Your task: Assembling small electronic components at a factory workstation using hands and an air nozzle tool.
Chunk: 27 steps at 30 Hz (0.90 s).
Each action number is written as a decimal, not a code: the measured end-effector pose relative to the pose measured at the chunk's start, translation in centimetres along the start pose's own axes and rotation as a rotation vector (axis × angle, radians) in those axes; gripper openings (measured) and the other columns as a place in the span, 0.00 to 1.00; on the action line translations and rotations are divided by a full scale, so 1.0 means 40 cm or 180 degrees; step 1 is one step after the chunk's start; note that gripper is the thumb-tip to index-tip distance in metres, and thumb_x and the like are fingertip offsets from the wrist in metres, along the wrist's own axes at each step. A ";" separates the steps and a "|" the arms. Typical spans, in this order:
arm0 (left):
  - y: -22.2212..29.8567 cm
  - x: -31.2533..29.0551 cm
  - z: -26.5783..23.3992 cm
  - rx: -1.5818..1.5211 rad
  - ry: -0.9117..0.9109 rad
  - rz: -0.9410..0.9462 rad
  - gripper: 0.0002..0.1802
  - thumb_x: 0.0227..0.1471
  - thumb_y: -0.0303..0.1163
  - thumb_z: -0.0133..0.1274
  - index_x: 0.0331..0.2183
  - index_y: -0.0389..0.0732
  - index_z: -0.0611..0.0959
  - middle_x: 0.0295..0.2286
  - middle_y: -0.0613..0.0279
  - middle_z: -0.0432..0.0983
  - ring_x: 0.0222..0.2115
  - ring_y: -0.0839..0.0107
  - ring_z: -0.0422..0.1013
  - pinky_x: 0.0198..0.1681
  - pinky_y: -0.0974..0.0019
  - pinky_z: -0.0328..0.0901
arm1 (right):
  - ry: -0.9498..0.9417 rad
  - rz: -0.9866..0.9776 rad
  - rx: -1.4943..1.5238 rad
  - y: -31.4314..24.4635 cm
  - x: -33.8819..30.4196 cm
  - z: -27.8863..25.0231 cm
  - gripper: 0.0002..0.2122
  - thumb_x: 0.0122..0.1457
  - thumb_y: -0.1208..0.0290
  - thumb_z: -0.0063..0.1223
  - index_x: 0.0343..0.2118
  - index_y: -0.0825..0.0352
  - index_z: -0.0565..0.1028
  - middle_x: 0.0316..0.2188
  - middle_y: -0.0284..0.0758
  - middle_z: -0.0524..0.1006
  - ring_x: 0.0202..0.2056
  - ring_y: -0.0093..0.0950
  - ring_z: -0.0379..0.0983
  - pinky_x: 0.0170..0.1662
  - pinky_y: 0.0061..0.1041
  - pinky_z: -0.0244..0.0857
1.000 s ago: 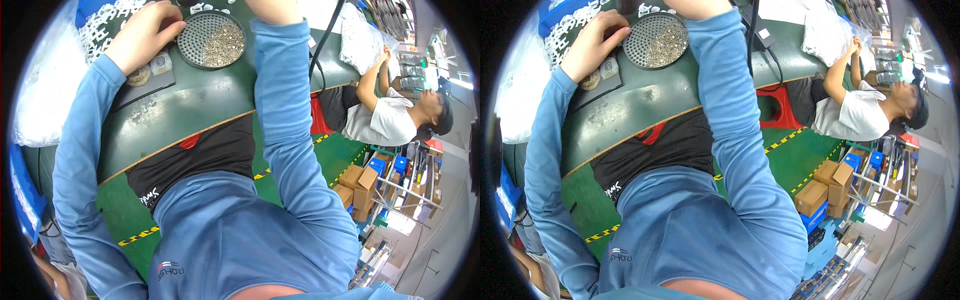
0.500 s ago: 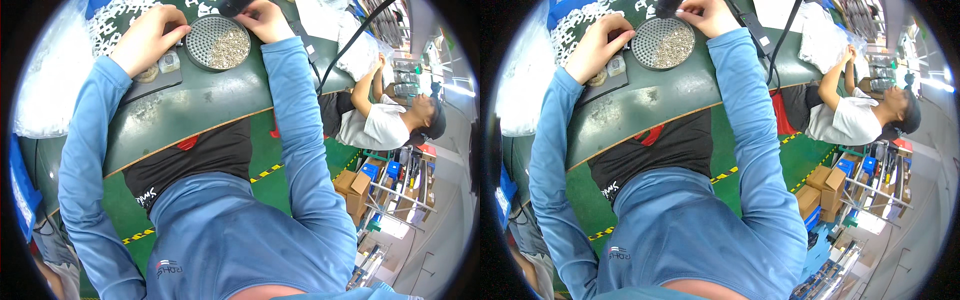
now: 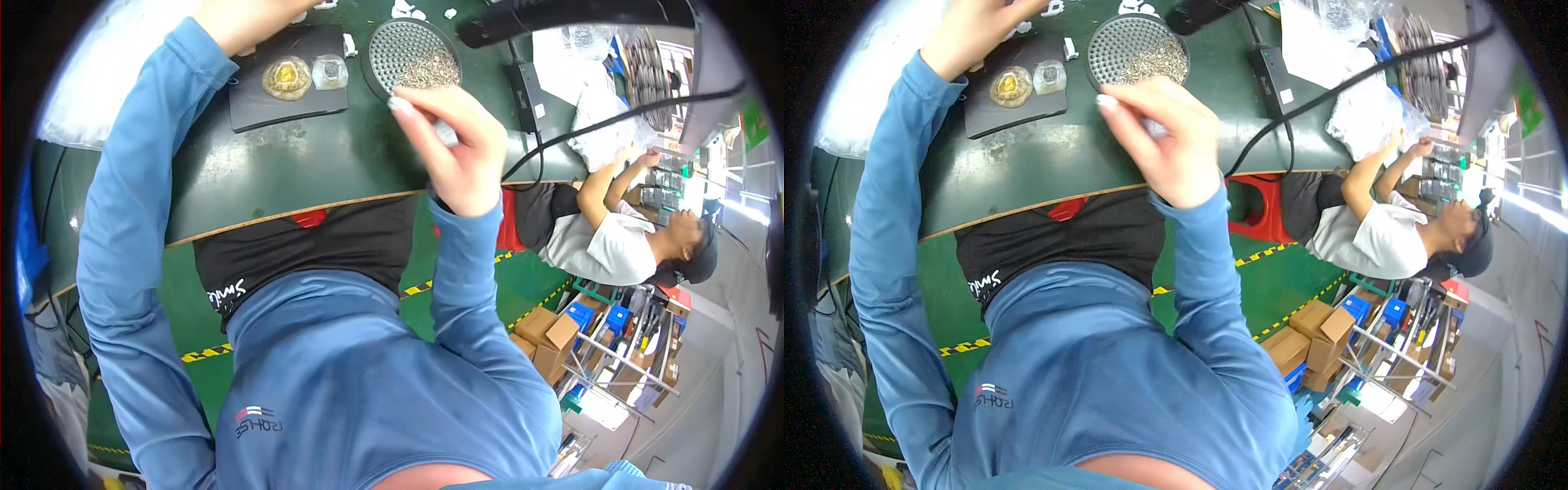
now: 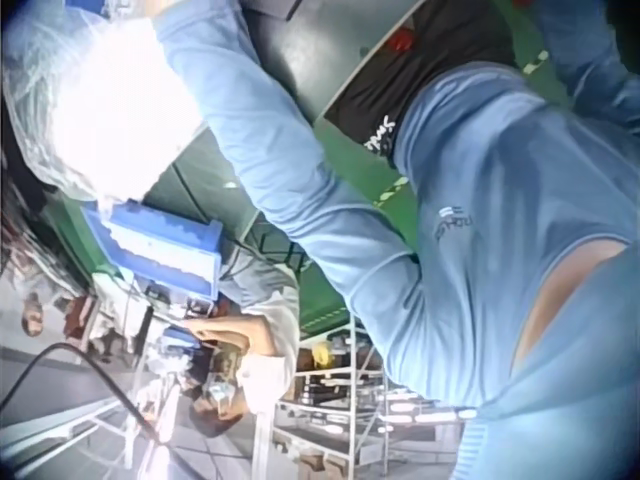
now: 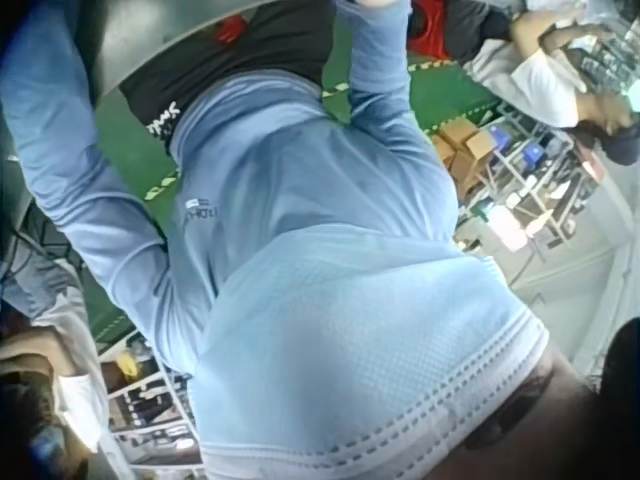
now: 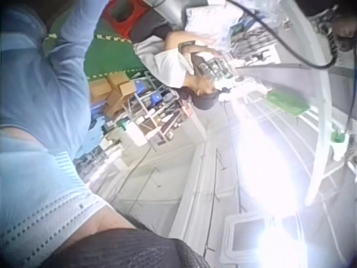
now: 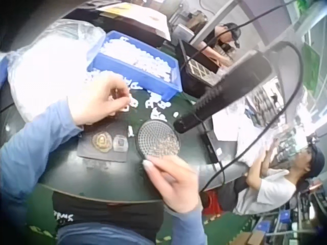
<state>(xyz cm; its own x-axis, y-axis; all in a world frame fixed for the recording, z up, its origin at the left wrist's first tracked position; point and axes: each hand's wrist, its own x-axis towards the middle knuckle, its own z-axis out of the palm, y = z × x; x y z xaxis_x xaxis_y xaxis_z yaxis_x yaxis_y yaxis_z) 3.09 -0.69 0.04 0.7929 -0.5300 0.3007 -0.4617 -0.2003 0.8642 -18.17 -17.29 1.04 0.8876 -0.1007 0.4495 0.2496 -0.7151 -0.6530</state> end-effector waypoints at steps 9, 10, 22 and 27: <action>-0.061 0.015 -0.037 0.1178 -0.0435 0.0371 0.13 0.48 0.38 0.68 0.30 0.38 0.86 0.28 0.53 0.79 0.31 0.59 0.77 0.36 0.58 0.71 | -0.0676 -0.1218 -0.0670 0.039 0.146 0.088 0.06 0.55 0.75 0.64 0.35 0.68 0.81 0.27 0.36 0.74 0.30 0.36 0.75 0.35 0.31 0.70; -0.058 0.017 -0.031 0.1208 -0.0320 0.0620 0.13 0.48 0.38 0.68 0.31 0.38 0.86 0.28 0.53 0.79 0.31 0.60 0.77 0.36 0.59 0.71 | -0.0688 -0.1217 -0.0667 0.036 0.147 0.089 0.06 0.55 0.75 0.64 0.35 0.68 0.81 0.27 0.36 0.74 0.30 0.36 0.75 0.35 0.31 0.70; -0.018 0.022 0.033 0.0161 -0.1068 0.0762 0.10 0.51 0.30 0.63 0.35 0.34 0.85 0.31 0.51 0.81 0.34 0.61 0.78 0.39 0.62 0.72 | -0.0841 -0.0611 0.0135 0.083 0.164 0.078 0.05 0.57 0.72 0.64 0.34 0.65 0.83 0.27 0.35 0.75 0.26 0.29 0.72 0.32 0.29 0.68; -0.035 0.058 0.053 0.0460 -0.1548 0.0468 0.11 0.52 0.32 0.62 0.36 0.35 0.85 0.31 0.49 0.82 0.33 0.59 0.79 0.38 0.61 0.72 | -0.0684 -0.0306 0.0030 0.080 0.151 0.100 0.05 0.57 0.70 0.64 0.34 0.65 0.83 0.26 0.35 0.75 0.24 0.27 0.71 0.31 0.29 0.67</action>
<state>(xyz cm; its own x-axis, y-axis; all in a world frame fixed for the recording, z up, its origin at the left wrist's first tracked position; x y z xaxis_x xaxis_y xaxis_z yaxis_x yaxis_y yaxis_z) 4.72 -3.38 -1.32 0.4554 -0.8753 0.1629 -0.6315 -0.1885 0.7521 -10.47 -17.42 -0.75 0.9214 0.1178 0.3703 0.3395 -0.7077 -0.6196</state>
